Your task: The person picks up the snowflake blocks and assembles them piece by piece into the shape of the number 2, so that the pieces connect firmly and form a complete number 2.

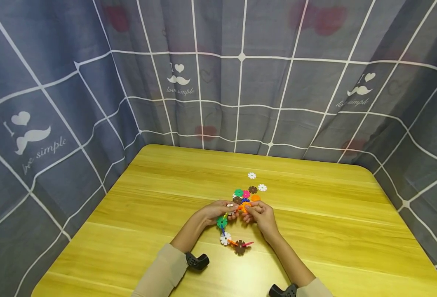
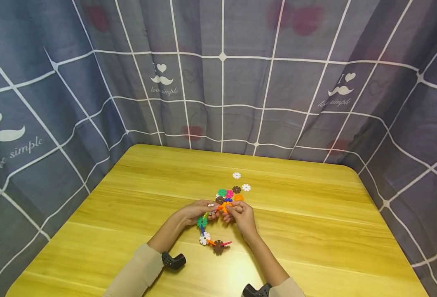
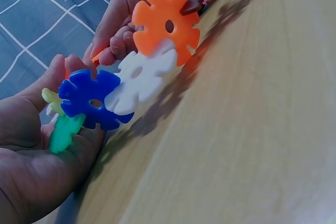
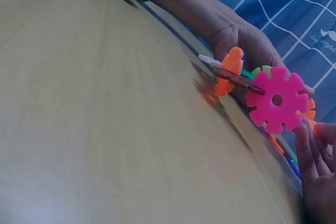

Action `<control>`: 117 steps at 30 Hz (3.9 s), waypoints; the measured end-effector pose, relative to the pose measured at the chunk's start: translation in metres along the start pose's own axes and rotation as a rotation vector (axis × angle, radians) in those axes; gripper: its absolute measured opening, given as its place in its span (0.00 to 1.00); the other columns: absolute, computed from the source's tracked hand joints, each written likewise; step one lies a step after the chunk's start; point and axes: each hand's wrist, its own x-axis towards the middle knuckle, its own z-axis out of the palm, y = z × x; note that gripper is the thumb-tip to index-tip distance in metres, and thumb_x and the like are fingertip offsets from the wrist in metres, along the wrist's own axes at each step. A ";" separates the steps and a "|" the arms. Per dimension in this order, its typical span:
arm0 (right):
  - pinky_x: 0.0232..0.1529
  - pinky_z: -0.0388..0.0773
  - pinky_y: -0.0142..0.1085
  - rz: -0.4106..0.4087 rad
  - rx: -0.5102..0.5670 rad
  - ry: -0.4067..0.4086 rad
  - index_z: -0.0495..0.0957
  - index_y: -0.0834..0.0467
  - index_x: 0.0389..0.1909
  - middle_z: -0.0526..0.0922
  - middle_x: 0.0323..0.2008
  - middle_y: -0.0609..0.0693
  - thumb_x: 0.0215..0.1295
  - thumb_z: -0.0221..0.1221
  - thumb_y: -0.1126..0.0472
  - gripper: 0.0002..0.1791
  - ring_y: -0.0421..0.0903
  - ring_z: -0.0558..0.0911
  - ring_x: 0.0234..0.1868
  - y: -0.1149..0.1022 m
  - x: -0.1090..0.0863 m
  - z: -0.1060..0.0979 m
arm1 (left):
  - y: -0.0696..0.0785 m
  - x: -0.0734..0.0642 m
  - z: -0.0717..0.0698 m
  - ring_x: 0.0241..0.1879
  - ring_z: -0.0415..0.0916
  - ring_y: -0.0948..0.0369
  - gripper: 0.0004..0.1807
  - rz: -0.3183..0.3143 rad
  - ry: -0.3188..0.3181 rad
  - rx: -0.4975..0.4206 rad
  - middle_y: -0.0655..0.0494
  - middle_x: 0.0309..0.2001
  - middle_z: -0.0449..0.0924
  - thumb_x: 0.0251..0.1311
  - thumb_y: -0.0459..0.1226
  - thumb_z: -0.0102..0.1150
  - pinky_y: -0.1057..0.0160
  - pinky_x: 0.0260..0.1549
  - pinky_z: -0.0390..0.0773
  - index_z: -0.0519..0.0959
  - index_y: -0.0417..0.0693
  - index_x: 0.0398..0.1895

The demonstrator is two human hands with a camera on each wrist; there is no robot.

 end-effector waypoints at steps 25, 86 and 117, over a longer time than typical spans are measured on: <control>0.23 0.80 0.35 0.066 -0.090 -0.082 0.69 0.75 0.39 0.82 0.23 0.61 0.62 0.57 0.69 0.12 0.44 0.80 0.19 -0.002 -0.001 -0.001 | -0.002 -0.004 -0.002 0.28 0.71 0.65 0.06 -0.024 -0.008 0.067 0.58 0.28 0.76 0.66 0.38 0.51 0.69 0.33 0.72 0.75 0.45 0.35; 0.33 0.78 0.47 -0.368 -0.247 -0.278 0.75 0.77 0.32 0.80 0.31 0.70 0.56 0.54 0.81 0.04 0.66 0.80 0.31 -0.021 -0.009 -0.016 | 0.000 -0.001 0.002 0.36 0.73 0.60 0.15 -0.051 0.123 0.196 0.48 0.42 0.78 0.62 0.41 0.53 0.54 0.50 0.69 0.78 0.38 0.43; 0.32 0.78 0.29 -0.504 -0.612 0.095 0.82 0.63 0.36 0.84 0.32 0.53 0.55 0.59 0.75 0.09 0.46 0.81 0.30 0.010 0.011 -0.020 | 0.005 -0.003 0.001 0.16 0.67 0.69 0.22 -0.116 0.051 0.010 0.53 0.28 0.78 0.64 0.41 0.53 0.76 0.17 0.68 0.72 0.35 0.56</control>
